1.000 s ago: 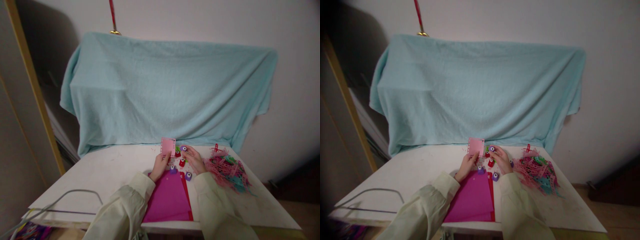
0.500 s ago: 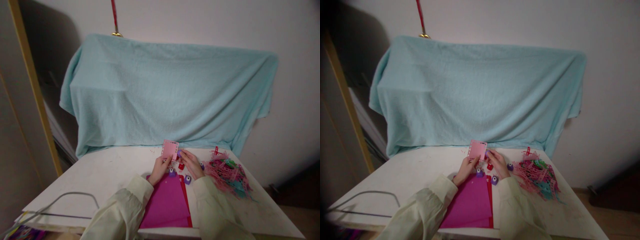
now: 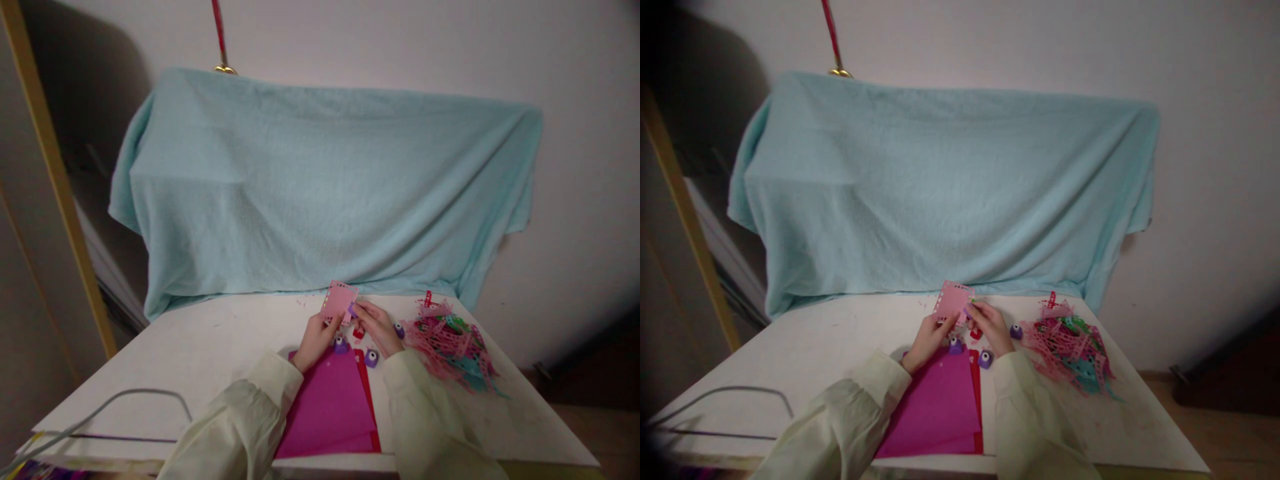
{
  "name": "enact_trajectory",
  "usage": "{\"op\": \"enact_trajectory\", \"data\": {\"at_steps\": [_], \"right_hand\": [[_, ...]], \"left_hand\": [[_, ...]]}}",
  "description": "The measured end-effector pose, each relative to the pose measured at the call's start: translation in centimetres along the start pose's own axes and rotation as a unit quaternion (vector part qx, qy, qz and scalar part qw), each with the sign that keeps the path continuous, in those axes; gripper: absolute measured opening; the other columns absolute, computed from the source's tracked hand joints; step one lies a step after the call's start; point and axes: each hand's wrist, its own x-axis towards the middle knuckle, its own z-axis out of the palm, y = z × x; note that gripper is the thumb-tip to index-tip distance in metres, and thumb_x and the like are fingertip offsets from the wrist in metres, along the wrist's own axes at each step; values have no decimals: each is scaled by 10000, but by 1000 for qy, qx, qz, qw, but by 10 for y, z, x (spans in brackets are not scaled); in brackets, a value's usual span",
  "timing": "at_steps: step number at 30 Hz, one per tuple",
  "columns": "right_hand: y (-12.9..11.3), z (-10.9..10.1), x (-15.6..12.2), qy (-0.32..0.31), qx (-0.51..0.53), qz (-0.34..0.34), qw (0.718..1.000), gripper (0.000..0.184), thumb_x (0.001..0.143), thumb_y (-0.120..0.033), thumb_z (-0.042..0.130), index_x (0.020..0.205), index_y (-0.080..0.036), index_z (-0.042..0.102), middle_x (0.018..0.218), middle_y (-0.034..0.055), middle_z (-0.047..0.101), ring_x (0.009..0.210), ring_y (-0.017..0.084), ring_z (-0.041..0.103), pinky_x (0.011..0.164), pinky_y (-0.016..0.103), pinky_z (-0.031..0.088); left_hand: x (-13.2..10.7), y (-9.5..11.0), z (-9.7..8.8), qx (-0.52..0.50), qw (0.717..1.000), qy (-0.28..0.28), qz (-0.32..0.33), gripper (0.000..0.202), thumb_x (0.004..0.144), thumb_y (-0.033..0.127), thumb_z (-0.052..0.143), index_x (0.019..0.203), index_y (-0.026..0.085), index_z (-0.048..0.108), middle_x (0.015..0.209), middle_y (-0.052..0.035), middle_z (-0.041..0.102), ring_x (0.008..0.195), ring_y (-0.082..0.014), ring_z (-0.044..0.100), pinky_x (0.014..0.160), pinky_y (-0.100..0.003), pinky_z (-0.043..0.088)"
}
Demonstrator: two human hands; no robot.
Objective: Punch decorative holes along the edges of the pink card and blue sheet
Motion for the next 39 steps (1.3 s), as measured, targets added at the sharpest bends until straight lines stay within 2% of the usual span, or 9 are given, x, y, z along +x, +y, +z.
{"op": "enact_trajectory", "data": {"at_steps": [6,11,14,19,22,28,32,35,39], "right_hand": [[-1,3,-3,-8,-28,0,1000,312,686,-430,699,864,-184,629,644,-25,566,496,80,434,452,212,324],[-4,6,-4,-19,-34,-1,999,308,640,-429,735,793,-183,629,666,-15,586,526,91,461,461,207,321],[-3,6,-4,-20,-43,9,999,351,624,-456,738,813,-180,632,627,-28,578,475,78,430,440,207,309],[-4,4,-5,-40,-69,0,997,311,672,-423,715,849,-179,638,582,-43,545,480,84,446,449,210,329],[-6,5,-6,-55,-81,-5,995,299,716,-418,681,904,-189,640,576,-43,541,486,93,463,457,211,347],[-11,10,-7,-35,-59,-58,996,341,692,-470,684,917,-215,666,848,32,663,811,192,604,757,306,457],[-15,12,-9,-44,-42,-58,996,350,684,-485,685,911,-219,671,873,40,667,825,206,600,810,343,452],[-13,13,-9,-47,-55,-48,996,291,711,-451,673,883,-217,672,819,26,651,786,187,585,760,311,455],[-7,13,-7,-27,-68,-38,997,305,709,-476,664,848,-204,657,663,-16,586,574,120,502,538,226,402]], "left_hand": [[0,1,-2,18,1000,-9,18,425,860,483,403,715,129,588,647,-8,562,605,-129,467,568,-212,353],[3,5,-5,26,998,-28,53,369,870,436,408,857,147,637,837,-52,648,777,-175,548,707,-244,400],[3,3,-6,32,997,-38,60,357,874,418,406,911,155,644,867,-56,655,807,-183,558,746,-256,403],[5,-2,-7,47,996,-49,61,354,875,401,408,981,166,650,892,-52,658,805,-178,557,750,-254,402],[6,-3,-8,51,995,-61,59,357,870,412,411,947,169,661,882,-45,656,796,-173,553,748,-249,400],[2,-5,-3,16,998,-61,11,423,850,495,410,759,136,615,694,-30,598,681,-159,513,631,-229,386],[1,-5,-1,-10,998,-54,-9,444,840,519,406,705,132,577,636,-21,557,620,-144,474,576,-224,370],[1,-1,-1,-18,999,-44,4,421,838,507,414,722,134,574,677,-26,572,644,-145,479,587,-224,374],[1,5,-2,-21,999,-23,-7,437,832,530,407,707,139,558,658,-20,555,636,-145,474,571,-222,370]]}}
